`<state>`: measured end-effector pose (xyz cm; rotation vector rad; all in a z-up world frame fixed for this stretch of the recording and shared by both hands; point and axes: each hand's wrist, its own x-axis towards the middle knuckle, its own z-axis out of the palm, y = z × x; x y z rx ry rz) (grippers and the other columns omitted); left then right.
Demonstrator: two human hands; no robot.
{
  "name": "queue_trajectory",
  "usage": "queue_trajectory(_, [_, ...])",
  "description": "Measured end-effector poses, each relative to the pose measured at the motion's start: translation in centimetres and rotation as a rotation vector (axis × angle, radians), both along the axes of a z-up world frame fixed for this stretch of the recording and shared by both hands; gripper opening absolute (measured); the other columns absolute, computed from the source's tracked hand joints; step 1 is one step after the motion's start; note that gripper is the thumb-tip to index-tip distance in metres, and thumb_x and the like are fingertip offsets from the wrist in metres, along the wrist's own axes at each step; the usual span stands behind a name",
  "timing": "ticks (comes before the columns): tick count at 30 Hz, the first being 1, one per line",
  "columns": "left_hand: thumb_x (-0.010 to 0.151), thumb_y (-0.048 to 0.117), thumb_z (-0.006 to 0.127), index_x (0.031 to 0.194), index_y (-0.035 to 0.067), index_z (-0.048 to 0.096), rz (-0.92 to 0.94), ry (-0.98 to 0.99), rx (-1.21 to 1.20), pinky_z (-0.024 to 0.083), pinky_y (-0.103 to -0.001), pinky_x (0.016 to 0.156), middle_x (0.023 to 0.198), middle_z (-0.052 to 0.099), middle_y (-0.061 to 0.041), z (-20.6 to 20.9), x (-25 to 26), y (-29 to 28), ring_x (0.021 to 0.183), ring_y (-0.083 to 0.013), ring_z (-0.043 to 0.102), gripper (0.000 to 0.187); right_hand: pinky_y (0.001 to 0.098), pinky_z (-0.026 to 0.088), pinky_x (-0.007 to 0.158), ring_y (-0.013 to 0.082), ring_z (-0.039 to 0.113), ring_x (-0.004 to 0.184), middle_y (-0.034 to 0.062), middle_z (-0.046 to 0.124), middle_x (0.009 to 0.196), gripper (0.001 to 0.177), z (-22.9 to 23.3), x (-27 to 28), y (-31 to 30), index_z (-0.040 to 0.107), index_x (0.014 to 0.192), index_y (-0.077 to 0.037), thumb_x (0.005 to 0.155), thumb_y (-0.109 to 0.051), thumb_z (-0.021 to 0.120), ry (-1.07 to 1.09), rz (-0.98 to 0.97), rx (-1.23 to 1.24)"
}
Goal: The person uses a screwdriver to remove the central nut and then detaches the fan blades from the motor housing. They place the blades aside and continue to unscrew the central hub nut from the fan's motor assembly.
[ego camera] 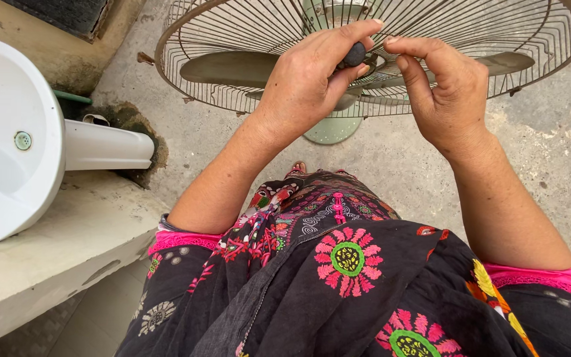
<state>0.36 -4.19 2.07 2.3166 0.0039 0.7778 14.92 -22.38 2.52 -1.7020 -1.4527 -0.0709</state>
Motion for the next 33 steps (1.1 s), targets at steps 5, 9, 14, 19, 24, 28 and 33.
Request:
queue_trajectory(5, [0.101, 0.010, 0.081, 0.145, 0.020, 0.054, -0.012, -0.012, -0.020, 0.059, -0.031, 0.090, 0.113, 0.071, 0.002, 0.9, -0.4, -0.9, 0.099, -0.0186, 0.070, 0.052, 0.0319, 0.059, 0.094, 0.0220, 0.076, 0.108, 0.0110, 0.075, 0.118, 0.013, -1.0, 0.4, -0.7, 0.069, 0.125, -0.004, 0.115, 0.002, 0.063, 0.041, -0.027, -0.037])
queue_trajectory(9, [0.103, 0.009, 0.080, 0.142, 0.018, 0.053, -0.024, -0.072, -0.044, 0.058, -0.029, 0.095, 0.113, 0.071, 0.001, 1.6, -0.8, -1.1, 0.104, -0.0172, 0.070, 0.049, 0.0323, 0.059, 0.094, 0.0232, 0.076, 0.111, 0.0112, 0.076, 0.118, 0.013, -1.5, 0.4, -1.0, 0.069, 0.124, -0.004, 0.115, 0.001, 0.061, 0.064, -0.034, -0.045])
queue_trajectory(14, [0.106, 0.007, 0.078, 0.141, 0.016, 0.054, -0.002, -0.104, -0.122, 0.058, -0.026, 0.096, 0.112, 0.070, 0.001, 2.3, -1.6, -1.4, 0.104, -0.0137, 0.069, 0.043, 0.0340, 0.059, 0.093, 0.0248, 0.076, 0.112, 0.0116, 0.076, 0.118, 0.012, -1.6, 0.0, -1.2, 0.069, 0.123, -0.005, 0.113, -0.002, 0.064, 0.092, -0.031, -0.065])
queue_trajectory(19, [0.113, 0.006, 0.073, 0.143, 0.017, 0.051, 0.023, -0.160, -0.225, 0.057, -0.023, 0.095, 0.110, 0.068, 0.000, 2.8, -2.7, -1.6, 0.102, -0.0098, 0.067, 0.039, 0.0381, 0.058, 0.086, 0.0282, 0.072, 0.103, 0.0138, 0.076, 0.112, 0.020, -3.4, -0.6, -0.3, 0.073, 0.120, -0.005, 0.101, -0.011, 0.075, 0.018, -0.054, -0.235])
queue_trajectory(24, [0.115, 0.006, 0.070, 0.142, 0.017, 0.050, 0.060, -0.200, -0.307, 0.057, -0.022, 0.089, 0.106, 0.069, 0.000, 3.1, -4.0, -1.6, 0.096, -0.0089, 0.066, 0.036, 0.0349, 0.059, 0.093, 0.0222, 0.073, 0.111, 0.0097, 0.072, 0.122, 0.039, -6.9, -1.7, 1.7, 0.061, 0.132, -0.009, 0.097, -0.016, 0.076, 0.470, -0.060, -0.333])
queue_trajectory(28, [0.112, 0.009, 0.072, 0.140, 0.016, 0.052, 0.036, -0.177, -0.366, 0.061, -0.023, 0.091, 0.109, 0.070, -0.001, 2.9, -3.7, -2.0, 0.100, -0.0096, 0.070, 0.035, 0.0429, 0.055, 0.099, 0.0317, 0.065, 0.121, 0.0167, 0.063, 0.134, 0.062, -8.0, -1.6, 1.7, 0.053, 0.142, -0.005, 0.089, -0.016, 0.084, 0.273, 0.101, -0.170])
queue_trajectory(33, [0.105, 0.015, 0.076, 0.136, 0.015, 0.058, -0.055, -0.142, -0.199, 0.060, -0.029, 0.095, 0.119, 0.070, -0.004, 1.8, -1.4, -3.7, 0.107, -0.0178, 0.071, 0.037, 0.0448, 0.055, 0.096, 0.0337, 0.065, 0.115, 0.0112, 0.066, 0.121, 0.041, -6.7, -1.0, 1.7, 0.062, 0.122, -0.006, 0.089, -0.014, 0.085, 0.069, 0.127, -0.087])
